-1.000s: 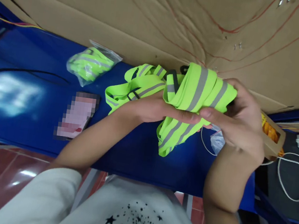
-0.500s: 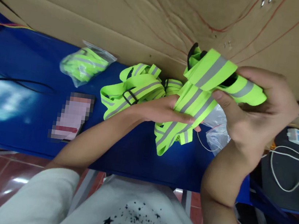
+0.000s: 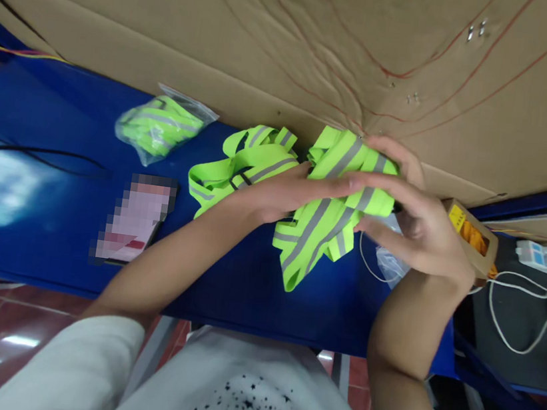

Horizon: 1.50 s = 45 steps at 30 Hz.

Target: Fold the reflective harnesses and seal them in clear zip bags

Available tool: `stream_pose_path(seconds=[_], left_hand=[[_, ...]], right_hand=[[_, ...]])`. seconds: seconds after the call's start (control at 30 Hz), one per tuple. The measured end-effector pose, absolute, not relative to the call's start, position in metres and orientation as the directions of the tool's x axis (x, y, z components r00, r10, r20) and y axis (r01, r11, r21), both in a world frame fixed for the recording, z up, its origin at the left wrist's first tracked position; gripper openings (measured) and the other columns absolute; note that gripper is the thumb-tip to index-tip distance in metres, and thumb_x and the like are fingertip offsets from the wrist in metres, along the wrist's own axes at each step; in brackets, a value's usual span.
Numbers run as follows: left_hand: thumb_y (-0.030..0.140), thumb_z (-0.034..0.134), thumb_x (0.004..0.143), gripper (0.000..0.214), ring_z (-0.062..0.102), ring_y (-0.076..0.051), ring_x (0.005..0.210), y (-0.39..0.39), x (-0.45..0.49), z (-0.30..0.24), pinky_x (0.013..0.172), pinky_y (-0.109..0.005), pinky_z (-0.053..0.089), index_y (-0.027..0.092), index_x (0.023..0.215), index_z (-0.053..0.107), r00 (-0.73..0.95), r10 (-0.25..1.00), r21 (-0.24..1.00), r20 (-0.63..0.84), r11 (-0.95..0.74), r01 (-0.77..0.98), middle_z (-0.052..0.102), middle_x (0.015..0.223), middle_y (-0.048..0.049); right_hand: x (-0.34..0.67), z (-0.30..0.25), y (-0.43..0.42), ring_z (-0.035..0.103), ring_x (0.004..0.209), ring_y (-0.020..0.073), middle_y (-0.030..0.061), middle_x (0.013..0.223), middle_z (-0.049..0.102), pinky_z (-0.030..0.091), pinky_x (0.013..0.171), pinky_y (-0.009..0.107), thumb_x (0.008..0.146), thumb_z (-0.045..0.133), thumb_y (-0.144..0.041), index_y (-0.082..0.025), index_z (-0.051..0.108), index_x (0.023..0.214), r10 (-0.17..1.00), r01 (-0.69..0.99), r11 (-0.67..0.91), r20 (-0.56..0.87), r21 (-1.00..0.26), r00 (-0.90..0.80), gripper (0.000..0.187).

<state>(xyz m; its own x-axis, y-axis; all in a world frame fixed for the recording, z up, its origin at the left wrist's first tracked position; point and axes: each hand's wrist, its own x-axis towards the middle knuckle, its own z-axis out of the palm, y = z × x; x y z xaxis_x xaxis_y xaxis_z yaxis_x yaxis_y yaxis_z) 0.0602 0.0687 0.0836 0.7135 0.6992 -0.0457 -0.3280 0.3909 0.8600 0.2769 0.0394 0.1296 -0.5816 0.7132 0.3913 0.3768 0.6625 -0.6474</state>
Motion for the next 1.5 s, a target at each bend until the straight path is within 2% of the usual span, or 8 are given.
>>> stream_pose_path(seconds=[0.1, 0.17, 0.27, 0.37, 0.73, 0.97, 1.3, 1.5], left_hand=[[0.046, 0.084, 0.084, 0.050, 0.079, -0.030, 0.097, 0.068, 0.059, 0.084, 0.085, -0.040, 0.065, 0.013, 0.121, 0.074, 0.730, 0.677, 0.892, -0.094, 0.382, -0.239, 0.081, 0.106, -0.0140], [0.043, 0.085, 0.082, 0.045, 0.079, -0.028, 0.098, 0.068, 0.058, 0.084, 0.087, -0.039, 0.065, 0.014, 0.116, 0.076, 0.755, 0.652, 0.928, -0.072, 0.322, -0.189, 0.081, 0.107, -0.0119], [0.035, 0.091, 0.075, 0.042, 0.078, -0.027, 0.102, 0.069, 0.061, 0.081, 0.094, -0.040, 0.063, 0.017, 0.110, 0.078, 0.769, 0.639, 0.951, -0.029, 0.254, -0.175, 0.081, 0.107, -0.0072], [0.038, 0.092, 0.073, 0.042, 0.076, -0.029, 0.108, 0.071, 0.067, 0.069, 0.098, -0.041, 0.061, 0.016, 0.106, 0.078, 0.749, 0.663, 0.898, -0.023, 0.343, -0.276, 0.082, 0.101, -0.0071], [0.036, 0.085, 0.072, 0.038, 0.074, -0.035, 0.116, 0.066, 0.079, 0.045, 0.101, -0.045, 0.059, 0.017, 0.103, 0.076, 0.793, 0.608, 0.669, -0.028, 0.602, -0.437, 0.081, 0.104, -0.0075], [0.017, 0.090, 0.064, 0.033, 0.077, -0.026, 0.088, 0.063, 0.080, 0.044, 0.092, -0.042, 0.060, 0.013, 0.095, 0.078, 0.663, 0.702, 0.776, -0.262, 0.562, -0.288, 0.081, 0.094, -0.0077], [0.060, 0.093, 0.058, 0.063, 0.070, -0.034, 0.122, 0.054, 0.079, 0.063, 0.099, -0.040, 0.060, 0.023, 0.106, 0.075, 0.703, 0.709, 0.711, 0.045, 0.471, -0.521, 0.079, 0.108, -0.0074], [0.025, 0.093, 0.059, 0.047, 0.077, -0.029, 0.095, 0.051, 0.091, 0.050, 0.089, -0.041, 0.061, 0.015, 0.102, 0.076, 0.653, 0.751, 0.713, -0.102, 0.513, -0.478, 0.080, 0.100, -0.0088]], right_hand=[[0.289, 0.125, 0.045, 0.028, 0.161, 0.0308, -0.0062, 0.169, 0.038, 0.022, 0.136, 0.053, 0.087, 0.073, -0.062, -0.041, 0.050, 0.154, 0.761, 0.142, 0.564, 0.445, -0.814, -0.472, 0.074], [0.291, 0.117, 0.048, 0.046, 0.152, 0.0300, -0.0022, 0.160, 0.052, 0.038, 0.129, 0.053, 0.090, 0.074, -0.057, -0.039, 0.056, 0.150, 0.839, 0.200, 0.483, 0.384, -0.853, -0.385, 0.065], [0.282, 0.109, 0.048, 0.075, 0.110, 0.0281, 0.0017, 0.120, 0.077, 0.067, 0.093, 0.047, 0.086, 0.082, -0.048, -0.030, 0.072, 0.129, 0.913, 0.361, 0.331, 0.200, -0.872, -0.355, 0.048], [0.268, 0.110, 0.043, 0.077, 0.084, 0.0245, 0.0005, 0.096, 0.079, 0.069, 0.070, 0.040, 0.082, 0.085, -0.046, -0.027, 0.077, 0.113, 0.937, 0.367, 0.316, 0.226, -0.875, -0.267, 0.037], [0.258, 0.115, 0.037, 0.076, 0.096, 0.0258, 0.0008, 0.108, 0.078, 0.068, 0.078, 0.040, 0.084, 0.084, -0.034, -0.031, 0.077, 0.113, 0.857, 0.465, 0.494, 0.502, -0.735, -0.118, 0.031], [0.257, 0.106, 0.032, 0.075, 0.107, 0.0250, 0.0009, 0.117, 0.079, 0.064, 0.097, 0.044, 0.090, 0.076, -0.024, -0.027, 0.076, 0.120, 0.767, 0.516, 0.620, 0.594, -0.591, -0.242, 0.030], [0.249, 0.102, 0.037, 0.070, 0.122, 0.0295, -0.0027, 0.124, 0.076, 0.056, 0.112, 0.055, 0.095, 0.063, -0.021, -0.036, 0.075, 0.119, 0.683, 0.506, 0.687, 0.702, -0.522, -0.203, 0.031], [0.232, 0.097, 0.032, 0.067, 0.125, 0.0339, 0.0031, 0.132, 0.073, 0.057, 0.109, 0.056, 0.100, 0.060, -0.036, -0.036, 0.062, 0.141, 0.780, 0.694, 0.470, 0.624, -0.545, -0.038, 0.041]])
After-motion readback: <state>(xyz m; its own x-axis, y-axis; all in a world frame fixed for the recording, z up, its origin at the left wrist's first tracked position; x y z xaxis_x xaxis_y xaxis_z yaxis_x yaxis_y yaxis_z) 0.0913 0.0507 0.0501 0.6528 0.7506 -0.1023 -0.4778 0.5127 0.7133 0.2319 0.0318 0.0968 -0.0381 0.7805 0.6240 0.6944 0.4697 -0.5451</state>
